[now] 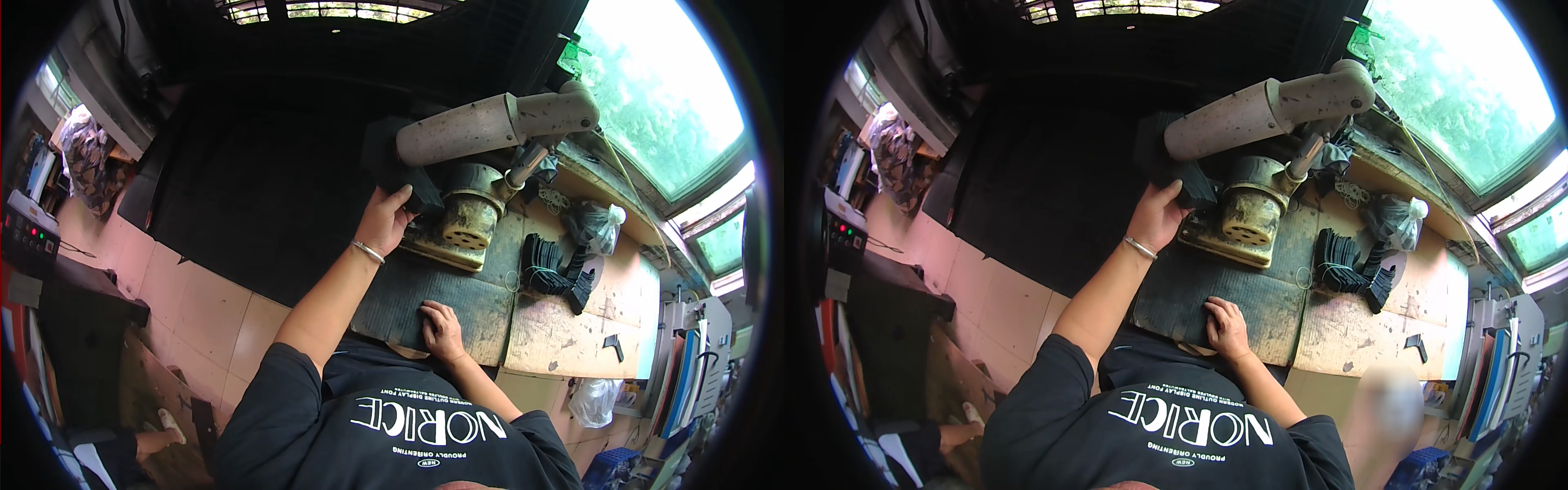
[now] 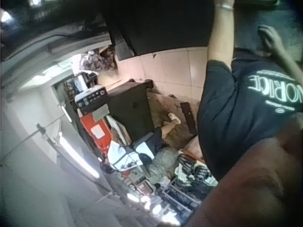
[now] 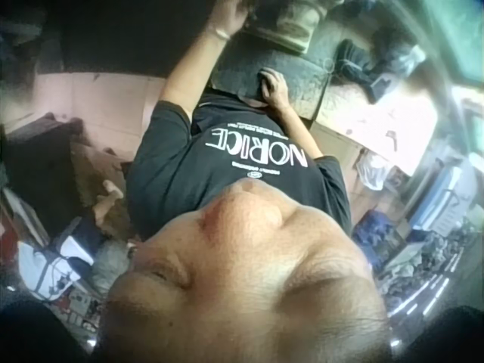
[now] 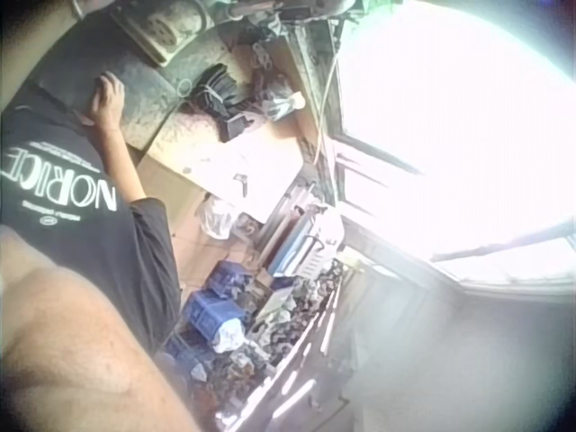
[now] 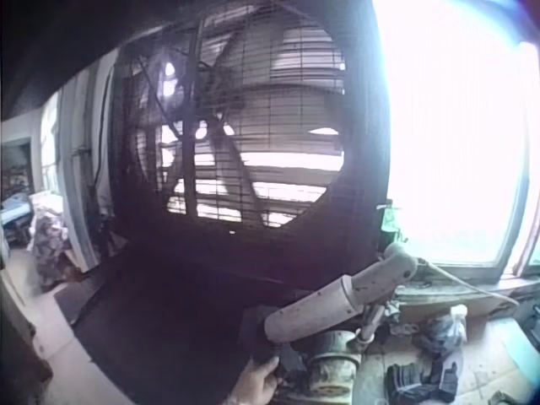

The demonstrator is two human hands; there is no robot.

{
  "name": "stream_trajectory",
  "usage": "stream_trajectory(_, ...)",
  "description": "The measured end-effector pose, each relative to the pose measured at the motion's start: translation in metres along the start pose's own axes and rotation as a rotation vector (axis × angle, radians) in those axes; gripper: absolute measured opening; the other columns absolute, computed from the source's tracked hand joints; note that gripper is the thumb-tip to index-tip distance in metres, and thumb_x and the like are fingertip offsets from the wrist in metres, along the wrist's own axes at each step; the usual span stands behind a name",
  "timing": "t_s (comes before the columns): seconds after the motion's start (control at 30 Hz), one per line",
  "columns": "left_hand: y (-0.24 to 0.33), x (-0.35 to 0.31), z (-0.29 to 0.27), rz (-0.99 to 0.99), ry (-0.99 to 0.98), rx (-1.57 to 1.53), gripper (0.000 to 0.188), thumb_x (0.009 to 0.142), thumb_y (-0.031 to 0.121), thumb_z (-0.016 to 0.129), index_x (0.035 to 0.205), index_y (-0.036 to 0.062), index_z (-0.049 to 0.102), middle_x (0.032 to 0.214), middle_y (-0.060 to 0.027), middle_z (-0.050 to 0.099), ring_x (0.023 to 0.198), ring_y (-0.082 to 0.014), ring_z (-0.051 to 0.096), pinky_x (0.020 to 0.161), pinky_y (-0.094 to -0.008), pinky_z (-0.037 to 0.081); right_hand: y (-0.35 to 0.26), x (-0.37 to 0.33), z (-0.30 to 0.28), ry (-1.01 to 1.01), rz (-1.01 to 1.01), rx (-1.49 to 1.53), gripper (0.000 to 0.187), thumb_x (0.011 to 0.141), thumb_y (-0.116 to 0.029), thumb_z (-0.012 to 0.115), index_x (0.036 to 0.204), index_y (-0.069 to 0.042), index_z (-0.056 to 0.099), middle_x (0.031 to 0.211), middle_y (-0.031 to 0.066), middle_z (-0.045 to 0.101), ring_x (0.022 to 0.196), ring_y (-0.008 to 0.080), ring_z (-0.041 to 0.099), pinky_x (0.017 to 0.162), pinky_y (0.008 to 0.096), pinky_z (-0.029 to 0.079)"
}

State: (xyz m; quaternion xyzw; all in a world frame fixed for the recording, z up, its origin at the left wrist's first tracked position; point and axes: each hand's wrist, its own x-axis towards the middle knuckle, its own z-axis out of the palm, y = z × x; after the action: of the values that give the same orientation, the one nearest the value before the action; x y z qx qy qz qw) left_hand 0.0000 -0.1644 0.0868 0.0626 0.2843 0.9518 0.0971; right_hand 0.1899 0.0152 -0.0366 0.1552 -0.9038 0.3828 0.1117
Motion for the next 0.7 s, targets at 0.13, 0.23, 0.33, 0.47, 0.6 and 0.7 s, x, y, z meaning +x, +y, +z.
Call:
stream_trajectory(0.13,-0.003,-0.013,-0.004,-0.019,0.019,0.001,0.036,0.091,0.004,0.059,0.126,0.0121,0.05,0.117,-0.0031,0.059,0.109,-0.0185,0.059,0.093,-0.0382,0.05,0.0,0.0,0.0,0.004,-0.008,-0.003,0.032,0.077,0.0,0.062,0.109,-0.005,0.063,0.117,0.0132,0.063,0.105,0.0346,0.059,0.092,0.0405,0.048)
stream_trajectory(0.23,-0.004,-0.023,-0.005,-0.017,0.023,0.011,0.036,0.091,0.004,0.06,0.125,0.0121,0.051,0.115,-0.002,0.06,0.108,-0.0173,0.059,0.093,-0.0375,0.05,-0.001,0.0,-0.001,0.005,-0.006,-0.007,0.032,0.078,0.0,0.062,0.109,-0.005,0.063,0.117,0.013,0.063,0.105,0.0344,0.059,0.092,0.0404,0.048)
stream_trajectory(0.33,-0.004,-0.032,-0.005,-0.016,0.028,0.009,0.034,0.091,0.005,0.06,0.123,0.0113,0.053,0.113,-0.0016,0.061,0.106,-0.0164,0.06,0.092,-0.0365,0.05,-0.001,-0.001,0.0,0.005,-0.005,-0.007,0.031,0.078,0.0,0.062,0.109,-0.005,0.063,0.117,0.0129,0.063,0.105,0.0343,0.059,0.092,0.0403,0.048)
stream_trajectory(0.47,-0.003,-0.042,-0.007,-0.017,0.008,-0.008,0.03,0.09,0.005,0.061,0.119,0.0107,0.055,0.111,-0.0017,0.062,0.104,-0.0159,0.06,0.091,-0.0357,0.05,0.001,-0.002,0.0,-0.013,0.004,-0.001,0.033,0.077,-0.001,0.061,0.11,-0.004,0.063,0.119,0.013,0.062,0.108,0.0344,0.058,0.094,0.0411,0.047)
stream_trajectory(0.6,0.0,-0.05,-0.002,-0.012,0.033,-0.006,0.027,0.09,0.006,0.061,0.117,0.0107,0.057,0.109,-0.0019,0.063,0.102,-0.0157,0.061,0.089,-0.0349,0.05,0.002,-0.002,0.001,-0.009,-0.003,-0.002,0.033,0.077,-0.001,0.062,0.11,-0.005,0.063,0.119,0.0132,0.062,0.108,0.0346,0.057,0.094,0.0413,0.047)
stream_trajectory(0.7,-0.001,-0.048,-0.008,0.002,0.033,-0.005,0.027,0.091,0.006,0.061,0.117,0.0106,0.057,0.109,-0.0023,0.063,0.102,-0.0161,0.062,0.088,-0.0353,0.051,-0.001,-0.001,0.0,-0.001,-0.012,-0.004,0.033,0.077,-0.001,0.062,0.11,-0.005,0.063,0.118,0.0131,0.062,0.107,0.0347,0.058,0.093,0.041,0.048)
